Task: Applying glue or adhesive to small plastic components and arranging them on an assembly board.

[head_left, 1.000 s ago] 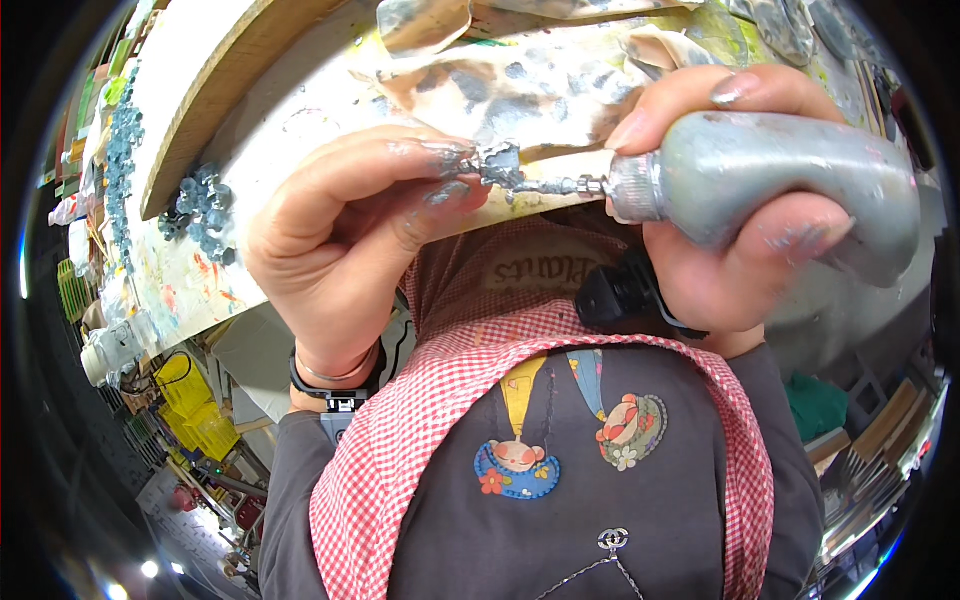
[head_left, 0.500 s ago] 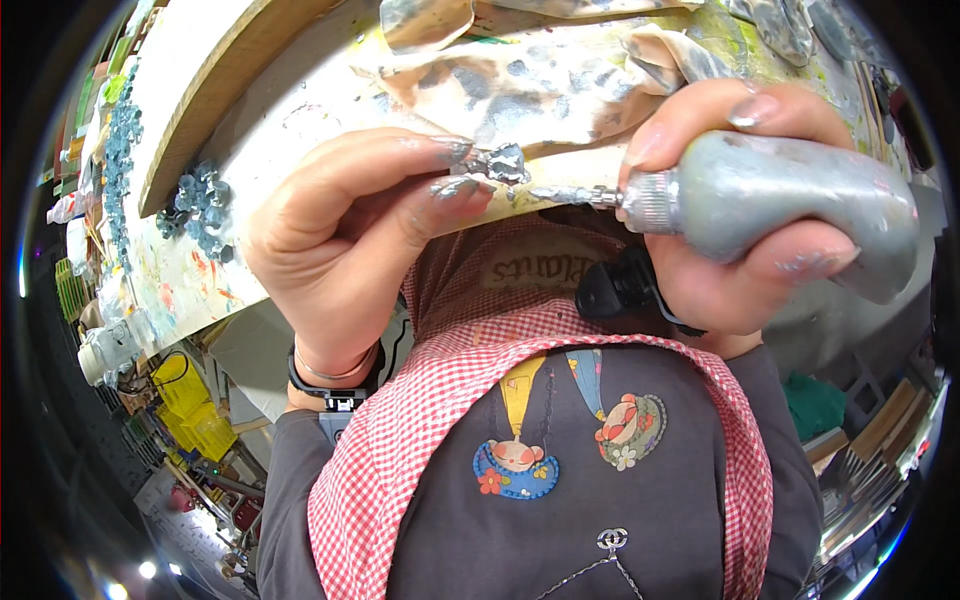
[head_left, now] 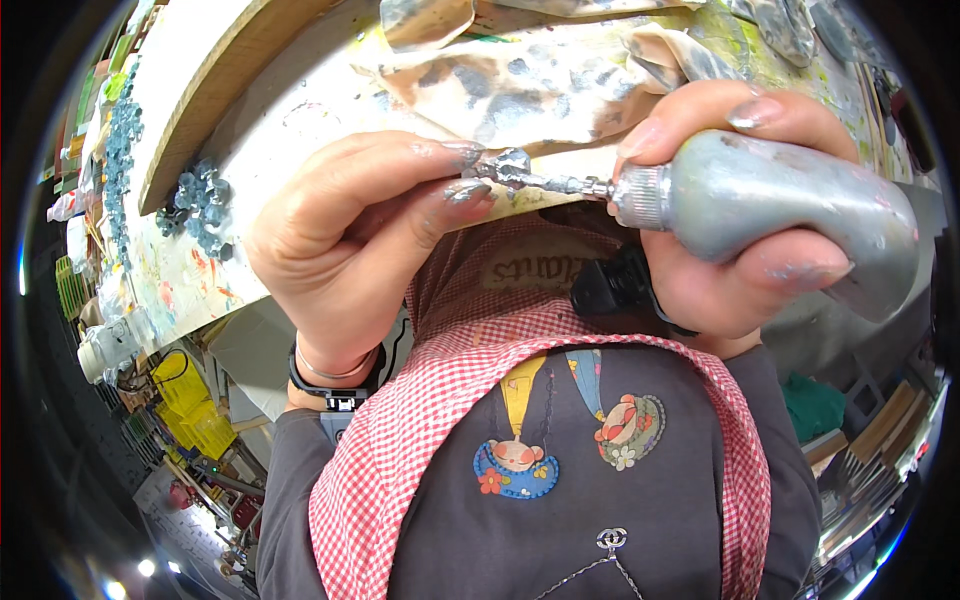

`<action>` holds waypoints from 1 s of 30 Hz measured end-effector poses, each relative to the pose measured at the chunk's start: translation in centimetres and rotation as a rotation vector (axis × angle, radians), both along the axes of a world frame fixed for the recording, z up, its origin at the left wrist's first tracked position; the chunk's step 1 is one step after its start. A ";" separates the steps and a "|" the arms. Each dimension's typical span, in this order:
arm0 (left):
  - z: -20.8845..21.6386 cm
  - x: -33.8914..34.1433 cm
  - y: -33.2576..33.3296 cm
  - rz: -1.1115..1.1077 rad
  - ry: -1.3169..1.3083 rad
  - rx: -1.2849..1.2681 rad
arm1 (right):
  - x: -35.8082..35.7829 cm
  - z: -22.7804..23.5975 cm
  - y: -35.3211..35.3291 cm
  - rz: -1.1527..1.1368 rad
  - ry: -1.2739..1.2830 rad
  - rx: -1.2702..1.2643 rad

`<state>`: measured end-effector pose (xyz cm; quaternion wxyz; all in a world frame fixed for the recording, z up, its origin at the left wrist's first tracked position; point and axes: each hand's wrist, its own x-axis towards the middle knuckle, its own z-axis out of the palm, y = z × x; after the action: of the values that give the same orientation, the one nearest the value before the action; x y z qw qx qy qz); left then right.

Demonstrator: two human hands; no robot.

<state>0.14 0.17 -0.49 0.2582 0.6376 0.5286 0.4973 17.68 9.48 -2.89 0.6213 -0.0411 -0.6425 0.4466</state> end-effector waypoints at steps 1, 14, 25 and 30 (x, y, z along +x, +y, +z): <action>0.0 0.0 0.0 0.004 0.027 -0.002 | -0.1 0.0 0.2 0.002 0.000 0.000; 0.0 1.3 -0.3 0.104 -0.332 -0.052 | 0.1 -0.4 -0.7 -0.108 0.146 -0.050; 1.2 1.0 0.3 0.096 -0.455 -0.122 | 0.0 1.9 -0.8 -0.093 -0.091 -0.188; 3.5 -1.0 0.5 0.096 -0.655 -0.285 | 1.4 1.5 -0.8 -0.158 0.035 -0.283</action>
<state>-0.91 0.71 2.98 0.4769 0.3764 0.5111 0.6080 19.11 8.73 -1.38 0.6538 -0.1709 -0.5568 0.4831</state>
